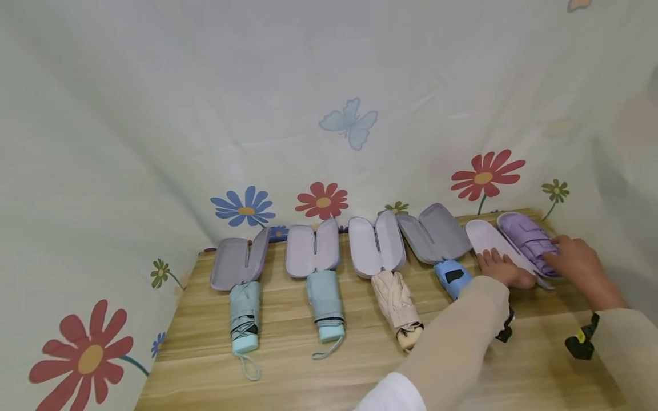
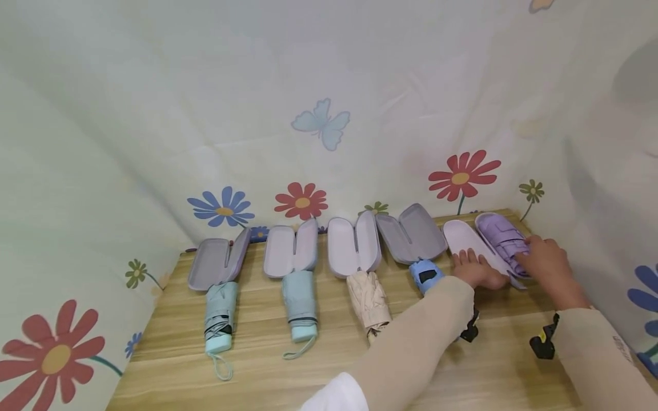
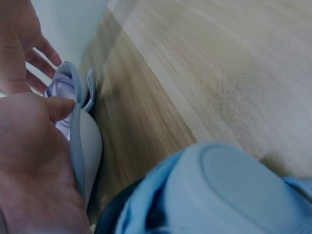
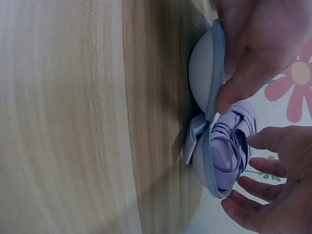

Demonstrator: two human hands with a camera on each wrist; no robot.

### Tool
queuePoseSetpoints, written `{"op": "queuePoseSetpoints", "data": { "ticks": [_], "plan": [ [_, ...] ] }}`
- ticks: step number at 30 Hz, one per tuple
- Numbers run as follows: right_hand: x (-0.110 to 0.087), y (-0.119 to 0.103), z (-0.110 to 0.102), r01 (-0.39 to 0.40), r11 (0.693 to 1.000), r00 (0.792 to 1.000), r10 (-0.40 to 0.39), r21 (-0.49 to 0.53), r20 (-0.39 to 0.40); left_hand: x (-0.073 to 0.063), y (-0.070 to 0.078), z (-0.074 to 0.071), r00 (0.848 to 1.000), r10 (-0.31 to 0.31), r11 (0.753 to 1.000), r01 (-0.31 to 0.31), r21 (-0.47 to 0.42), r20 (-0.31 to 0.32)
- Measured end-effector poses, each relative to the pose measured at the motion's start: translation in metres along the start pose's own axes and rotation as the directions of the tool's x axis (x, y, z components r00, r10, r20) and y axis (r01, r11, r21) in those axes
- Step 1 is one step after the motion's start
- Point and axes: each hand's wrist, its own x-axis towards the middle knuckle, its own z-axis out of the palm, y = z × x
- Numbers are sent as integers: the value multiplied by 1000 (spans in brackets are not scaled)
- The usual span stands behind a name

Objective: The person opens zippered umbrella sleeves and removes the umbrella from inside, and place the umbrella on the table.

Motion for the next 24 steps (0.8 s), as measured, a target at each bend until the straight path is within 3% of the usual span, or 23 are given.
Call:
{"op": "queuePoseSetpoints", "data": {
  "ticks": [9, 14, 18, 20, 24],
  "plan": [
    [18, -4, 7, 11, 998, 1000, -12, -64, -16, 6, -10, -3, 998, 70, 997, -70, -40, 3],
    [25, -6, 12, 19, 995, 998, -24, -100, -53, 33, -3, 13, 997, 78, 994, -78, -74, -6],
    [32, -13, 9, 38, 989, 999, -39, -144, -6, 52, 1, 23, 999, 54, 997, -54, -52, 2],
    [36, -18, 9, 41, 988, 999, -41, -152, 7, 51, -1, 23, 999, 47, 998, -47, -46, -3],
    [42, -24, 11, 7, 988, 1000, -8, -157, -3, 28, -14, 13, 998, 56, 996, -58, -71, -31]
  ]
}}
